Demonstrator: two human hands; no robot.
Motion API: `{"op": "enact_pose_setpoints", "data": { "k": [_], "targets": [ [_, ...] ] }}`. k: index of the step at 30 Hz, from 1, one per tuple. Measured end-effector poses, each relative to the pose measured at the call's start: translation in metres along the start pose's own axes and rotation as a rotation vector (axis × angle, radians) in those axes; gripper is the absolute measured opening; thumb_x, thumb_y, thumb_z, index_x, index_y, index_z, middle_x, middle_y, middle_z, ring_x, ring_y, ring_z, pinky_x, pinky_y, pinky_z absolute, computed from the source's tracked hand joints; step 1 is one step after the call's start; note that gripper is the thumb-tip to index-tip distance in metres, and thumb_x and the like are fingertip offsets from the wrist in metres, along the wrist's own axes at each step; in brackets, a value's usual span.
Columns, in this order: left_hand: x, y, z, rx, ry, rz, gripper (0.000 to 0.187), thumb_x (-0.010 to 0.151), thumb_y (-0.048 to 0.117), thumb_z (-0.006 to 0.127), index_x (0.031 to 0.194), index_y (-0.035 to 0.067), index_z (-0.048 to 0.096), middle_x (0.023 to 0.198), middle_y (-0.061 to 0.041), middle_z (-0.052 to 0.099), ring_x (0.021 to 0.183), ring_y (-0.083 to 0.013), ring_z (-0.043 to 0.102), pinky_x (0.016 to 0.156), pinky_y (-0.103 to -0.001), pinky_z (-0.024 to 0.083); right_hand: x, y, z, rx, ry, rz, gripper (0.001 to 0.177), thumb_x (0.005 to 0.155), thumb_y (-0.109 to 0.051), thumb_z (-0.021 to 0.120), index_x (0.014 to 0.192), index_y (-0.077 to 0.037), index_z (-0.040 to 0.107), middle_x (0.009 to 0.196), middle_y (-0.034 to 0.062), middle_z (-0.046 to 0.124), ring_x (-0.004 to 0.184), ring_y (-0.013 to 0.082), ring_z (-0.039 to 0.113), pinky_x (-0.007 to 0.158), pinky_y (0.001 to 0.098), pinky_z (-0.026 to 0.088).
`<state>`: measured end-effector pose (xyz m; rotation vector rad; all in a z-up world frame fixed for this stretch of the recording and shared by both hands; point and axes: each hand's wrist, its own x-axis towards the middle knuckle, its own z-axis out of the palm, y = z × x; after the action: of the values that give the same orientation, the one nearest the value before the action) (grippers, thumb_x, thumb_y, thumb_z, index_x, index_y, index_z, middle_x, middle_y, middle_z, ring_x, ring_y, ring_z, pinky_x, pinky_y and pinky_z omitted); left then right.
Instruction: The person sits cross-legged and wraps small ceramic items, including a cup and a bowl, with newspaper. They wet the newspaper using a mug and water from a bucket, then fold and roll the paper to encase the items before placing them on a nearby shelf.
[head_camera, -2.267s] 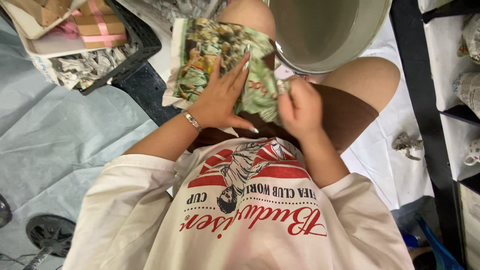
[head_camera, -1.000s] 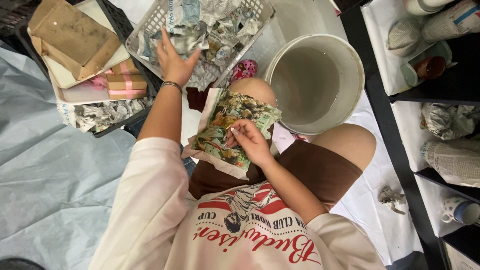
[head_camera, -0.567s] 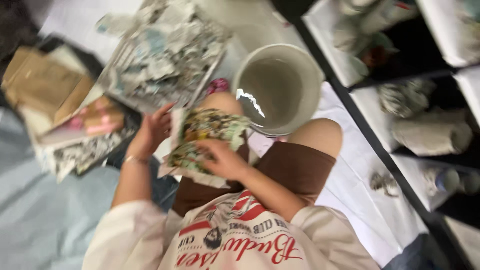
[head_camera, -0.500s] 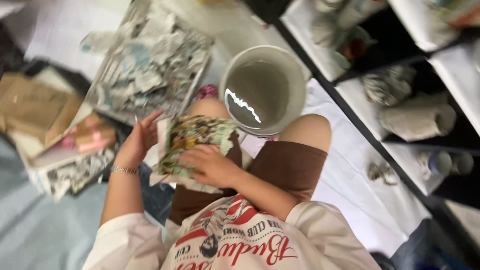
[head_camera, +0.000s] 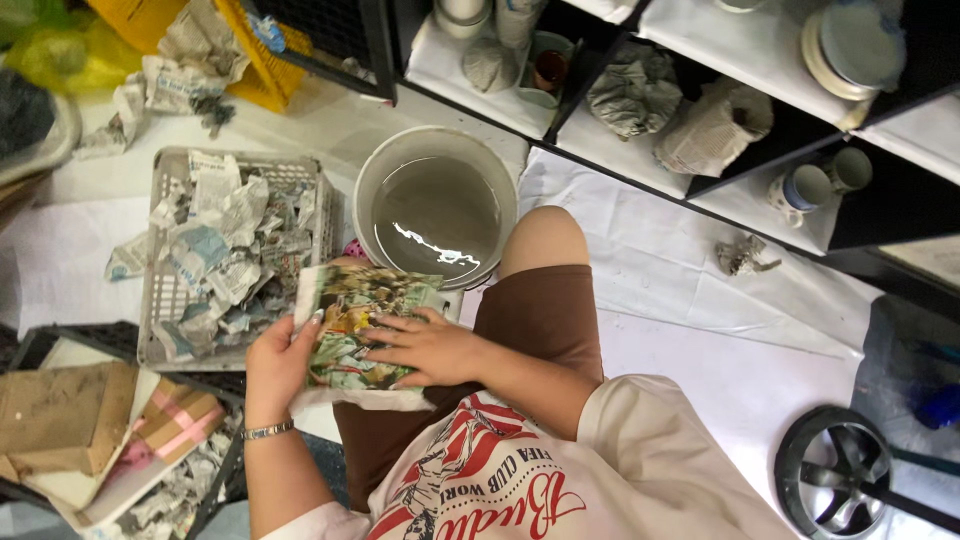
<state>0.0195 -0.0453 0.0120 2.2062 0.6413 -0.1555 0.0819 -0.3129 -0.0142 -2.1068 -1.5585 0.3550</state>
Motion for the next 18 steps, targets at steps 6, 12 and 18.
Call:
{"op": "enact_pose_setpoints", "data": {
  "k": [6, 12, 18],
  "targets": [
    [0.008, -0.019, 0.022, -0.54, 0.151, 0.034, 0.024, 0.105, 0.023, 0.061, 0.111, 0.001, 0.069, 0.094, 0.004, 0.071, 0.081, -0.0022, 0.058, 0.071, -0.021, 0.048, -0.062, 0.097, -0.091, 0.291, 0.523, 0.584, 0.043, 0.099, -0.019, 0.063, 0.141, -0.012, 0.058, 0.134, 0.0107, 0.066, 0.115, 0.0324, 0.068, 0.098, 0.0398, 0.055],
    [0.012, -0.027, 0.071, -0.679, 0.298, 0.091, 0.024, 0.112, 0.022, 0.06, 0.108, 0.001, 0.069, 0.088, 0.006, 0.062, 0.079, -0.0015, 0.051, 0.067, -0.02, 0.041, -0.147, 0.205, -0.256, -0.36, 1.124, 0.68, 0.043, 0.108, -0.017, 0.074, 0.146, -0.008, 0.057, 0.142, 0.0125, 0.067, 0.132, 0.0312, 0.063, 0.111, 0.0419, 0.048],
    [-0.012, 0.0, 0.112, 0.253, 0.459, 0.339, 0.03, 0.105, 0.027, 0.069, 0.083, 0.007, 0.065, 0.073, -0.014, 0.066, 0.066, -0.0323, 0.063, 0.06, -0.042, 0.048, -0.191, 0.268, -0.313, -0.608, 0.758, 1.012, 0.06, 0.103, -0.028, 0.07, 0.156, -0.01, 0.047, 0.159, 0.0168, 0.045, 0.14, 0.0433, 0.04, 0.106, 0.0653, 0.023]
  ]
}}
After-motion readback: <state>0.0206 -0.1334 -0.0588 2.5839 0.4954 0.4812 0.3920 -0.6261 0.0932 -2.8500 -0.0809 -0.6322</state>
